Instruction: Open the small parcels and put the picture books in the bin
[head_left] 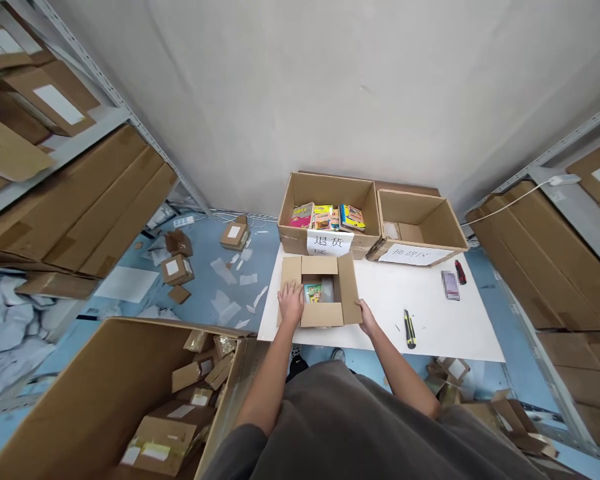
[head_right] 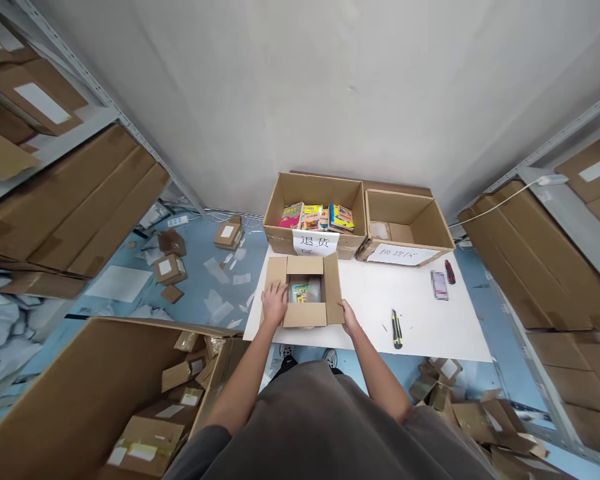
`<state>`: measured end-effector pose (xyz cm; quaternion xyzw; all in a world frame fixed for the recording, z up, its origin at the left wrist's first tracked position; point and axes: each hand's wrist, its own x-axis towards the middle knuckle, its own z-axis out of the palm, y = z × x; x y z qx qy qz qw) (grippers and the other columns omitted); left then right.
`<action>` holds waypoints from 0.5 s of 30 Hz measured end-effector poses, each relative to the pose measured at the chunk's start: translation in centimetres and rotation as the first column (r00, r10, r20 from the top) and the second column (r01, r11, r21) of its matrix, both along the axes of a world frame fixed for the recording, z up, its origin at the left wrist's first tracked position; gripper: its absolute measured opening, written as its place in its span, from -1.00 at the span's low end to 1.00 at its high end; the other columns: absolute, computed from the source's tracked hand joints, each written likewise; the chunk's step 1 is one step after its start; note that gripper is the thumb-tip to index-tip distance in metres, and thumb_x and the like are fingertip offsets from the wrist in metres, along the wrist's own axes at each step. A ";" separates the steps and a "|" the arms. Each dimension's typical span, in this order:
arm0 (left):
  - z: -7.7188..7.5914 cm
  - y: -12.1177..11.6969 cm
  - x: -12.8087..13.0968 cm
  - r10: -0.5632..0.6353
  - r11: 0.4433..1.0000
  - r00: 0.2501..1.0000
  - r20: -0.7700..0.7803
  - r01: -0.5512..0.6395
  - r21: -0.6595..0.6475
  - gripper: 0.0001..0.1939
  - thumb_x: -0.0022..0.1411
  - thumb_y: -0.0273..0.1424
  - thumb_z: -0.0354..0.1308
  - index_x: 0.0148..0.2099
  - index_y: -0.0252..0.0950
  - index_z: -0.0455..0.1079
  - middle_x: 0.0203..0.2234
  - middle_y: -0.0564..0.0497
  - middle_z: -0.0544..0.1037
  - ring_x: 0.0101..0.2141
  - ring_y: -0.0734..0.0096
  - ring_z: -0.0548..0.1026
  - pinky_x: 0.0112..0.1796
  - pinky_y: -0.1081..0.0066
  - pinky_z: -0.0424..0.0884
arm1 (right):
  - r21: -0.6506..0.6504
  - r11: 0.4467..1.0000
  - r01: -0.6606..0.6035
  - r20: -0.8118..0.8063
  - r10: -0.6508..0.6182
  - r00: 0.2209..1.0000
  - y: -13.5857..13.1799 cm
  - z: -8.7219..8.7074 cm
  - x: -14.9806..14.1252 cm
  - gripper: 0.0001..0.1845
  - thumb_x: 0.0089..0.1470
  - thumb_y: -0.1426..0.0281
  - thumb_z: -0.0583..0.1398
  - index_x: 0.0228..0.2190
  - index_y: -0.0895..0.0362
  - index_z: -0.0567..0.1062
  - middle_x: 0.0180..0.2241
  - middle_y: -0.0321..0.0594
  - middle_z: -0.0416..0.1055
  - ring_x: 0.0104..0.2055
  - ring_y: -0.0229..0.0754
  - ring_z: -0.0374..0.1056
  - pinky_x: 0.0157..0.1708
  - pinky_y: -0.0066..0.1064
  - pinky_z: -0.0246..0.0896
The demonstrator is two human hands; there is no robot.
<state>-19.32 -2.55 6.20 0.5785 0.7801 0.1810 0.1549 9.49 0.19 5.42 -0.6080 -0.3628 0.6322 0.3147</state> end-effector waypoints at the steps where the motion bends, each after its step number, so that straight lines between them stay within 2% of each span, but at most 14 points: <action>1: 0.2 0.7 0.1 -0.035 0.999 0.999 -0.029 0.034 -0.027 -0.55 0.42 -0.22 0.03 0.28 -0.12 0.43 0.39 -0.13 0.26 0.40 -0.06 0.09 0.34 -0.19 -0.01 | -0.037 0.999 0.028 -0.073 -0.031 0.997 -0.5 -0.2 1.0 -0.50 0.11 0.04 0.15 -0.17 0.17 0.60 -0.20 0.00 0.63 -0.10 0.12 0.56 -0.22 -0.17 0.50; 3: 0.6 2.2 -0.2 -0.106 0.991 0.992 -0.075 0.099 -0.087 -0.49 0.32 -0.07 0.20 0.23 -0.13 0.47 0.40 -0.19 0.22 0.38 -0.14 0.11 0.32 -0.19 0.02 | -0.085 0.995 0.060 -0.157 -0.073 0.985 -1.6 -0.8 1.9 -0.57 0.09 0.05 0.21 -0.22 0.14 0.59 -0.22 -0.01 0.63 -0.14 0.10 0.57 -0.24 -0.17 0.50; 5: 0.7 3.7 -0.9 -0.173 0.977 0.981 -0.086 0.160 -0.142 -0.39 0.15 0.02 0.35 0.17 -0.14 0.52 0.35 -0.24 0.29 0.33 -0.15 0.21 0.31 -0.11 0.07 | -0.137 0.987 0.089 -0.162 -0.111 0.981 -2.7 -1.9 1.3 -0.59 0.10 0.05 0.23 -0.20 0.11 0.57 -0.21 -0.03 0.63 -0.15 0.07 0.58 -0.24 -0.16 0.51; 7: 0.8 5.0 -2.2 -0.232 0.956 0.972 -0.030 0.222 -0.190 -0.27 -0.01 0.09 0.44 0.15 -0.14 0.54 0.29 -0.24 0.35 0.27 -0.11 0.30 0.29 0.01 0.15 | -0.187 0.974 0.127 -0.127 -0.152 0.980 -3.4 -3.1 -0.3 -0.57 0.14 0.00 0.20 -0.18 0.08 0.54 -0.22 -0.04 0.63 -0.18 0.05 0.58 -0.26 -0.13 0.51; 9: 0.8 5.4 -3.8 -0.314 0.920 0.947 0.072 0.322 -0.225 -0.11 -0.18 0.14 0.49 0.17 -0.14 0.53 0.30 -0.22 0.35 0.29 -0.11 0.30 0.24 0.14 0.24 | -0.198 0.968 0.153 -0.085 -0.172 0.981 -3.8 -4.3 -2.3 -0.53 0.17 -0.07 0.16 -0.18 0.06 0.52 -0.25 -0.06 0.62 -0.20 0.04 0.58 -0.29 -0.13 0.52; 12: 0.8 3.7 -6.1 -0.453 0.841 0.878 0.153 0.478 -0.252 0.07 -0.47 0.18 0.54 0.16 -0.11 0.54 0.41 -0.20 0.20 0.39 -0.24 0.11 0.26 0.13 0.20 | -0.194 0.967 0.163 -0.070 -0.179 0.981 -3.8 -5.6 -5.0 -0.48 0.17 -0.14 0.12 -0.21 0.04 0.50 -0.28 -0.08 0.61 -0.24 0.01 0.58 -0.35 -0.16 0.51; 13: 0.8 2.5 -6.7 -0.478 0.825 0.866 0.147 0.500 -0.264 0.11 -0.53 0.17 0.55 0.16 -0.09 0.55 0.45 -0.18 0.13 0.42 -0.30 0.02 0.29 0.06 0.15 | -0.203 0.965 0.165 -0.075 -0.184 0.980 -3.6 -5.8 -5.9 -0.47 0.17 -0.15 0.12 -0.20 0.04 0.49 -0.28 -0.08 0.61 -0.25 0.00 0.57 -0.35 -0.18 0.51; 15: 0.9 -0.2 -7.2 -0.472 0.828 0.876 0.099 0.479 -0.292 0.17 -0.56 0.16 0.56 0.21 -0.06 0.51 0.50 -0.15 -0.04 0.45 -0.38 -0.15 0.32 -0.10 0.04 | -0.220 0.961 0.165 -0.070 -0.184 0.980 -3.2 -6.0 -7.4 -0.47 0.18 -0.14 0.11 -0.20 0.05 0.49 -0.27 -0.10 0.61 -0.27 -0.03 0.57 -0.35 -0.20 0.51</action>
